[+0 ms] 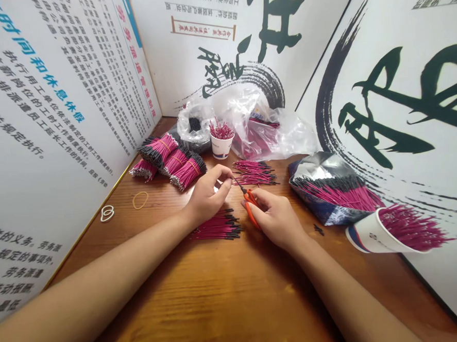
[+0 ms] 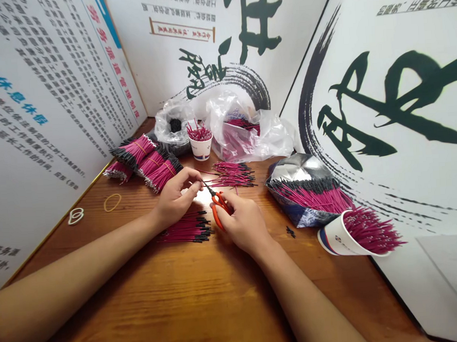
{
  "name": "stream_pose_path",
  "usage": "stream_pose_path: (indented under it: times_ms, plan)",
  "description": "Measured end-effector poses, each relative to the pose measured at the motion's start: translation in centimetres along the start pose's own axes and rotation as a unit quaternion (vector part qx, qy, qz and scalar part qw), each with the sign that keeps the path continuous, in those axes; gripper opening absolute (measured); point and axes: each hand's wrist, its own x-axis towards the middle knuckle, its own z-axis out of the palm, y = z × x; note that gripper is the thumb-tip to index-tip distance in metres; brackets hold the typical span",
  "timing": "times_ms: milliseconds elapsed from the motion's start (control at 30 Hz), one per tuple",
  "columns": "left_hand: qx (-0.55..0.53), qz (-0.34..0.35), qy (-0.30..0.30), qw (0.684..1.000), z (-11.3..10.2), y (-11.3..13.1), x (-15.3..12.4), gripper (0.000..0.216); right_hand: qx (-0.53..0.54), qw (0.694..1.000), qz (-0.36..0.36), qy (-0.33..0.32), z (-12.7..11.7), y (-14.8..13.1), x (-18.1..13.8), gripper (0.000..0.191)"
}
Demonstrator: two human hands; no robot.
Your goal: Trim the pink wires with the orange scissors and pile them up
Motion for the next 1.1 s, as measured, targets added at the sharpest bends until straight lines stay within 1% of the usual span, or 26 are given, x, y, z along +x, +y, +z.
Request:
stream_pose_path:
  times_ms: [233,400,700,933,1100]
  plan:
    - [-0.014,-0.020,-0.013,1.000,-0.08,0.14,-0.06,0.010,0.033,0.999,0.018,0.007,0.21,0.23,-0.01,0.020]
    - [-0.023,-0.027,-0.017,0.999,-0.02,0.01,-0.08,0.012,0.026,0.999,0.022,0.001,0.27,0.20,0.03,0.020]
    - [-0.015,-0.010,-0.021,1.000,-0.07,-0.16,-0.09,0.013,0.019,1.000,0.020,0.006,0.26,0.35,0.01,0.019]
    - [0.012,0.022,-0.007,1.000,-0.04,0.04,-0.06,0.012,0.013,1.000,0.013,-0.001,0.23,0.07,-0.04,0.020]
    - [0.011,0.022,-0.006,1.000,-0.04,-0.04,-0.03,0.012,0.014,1.000,0.010,-0.001,0.24,0.05,-0.09,0.020]
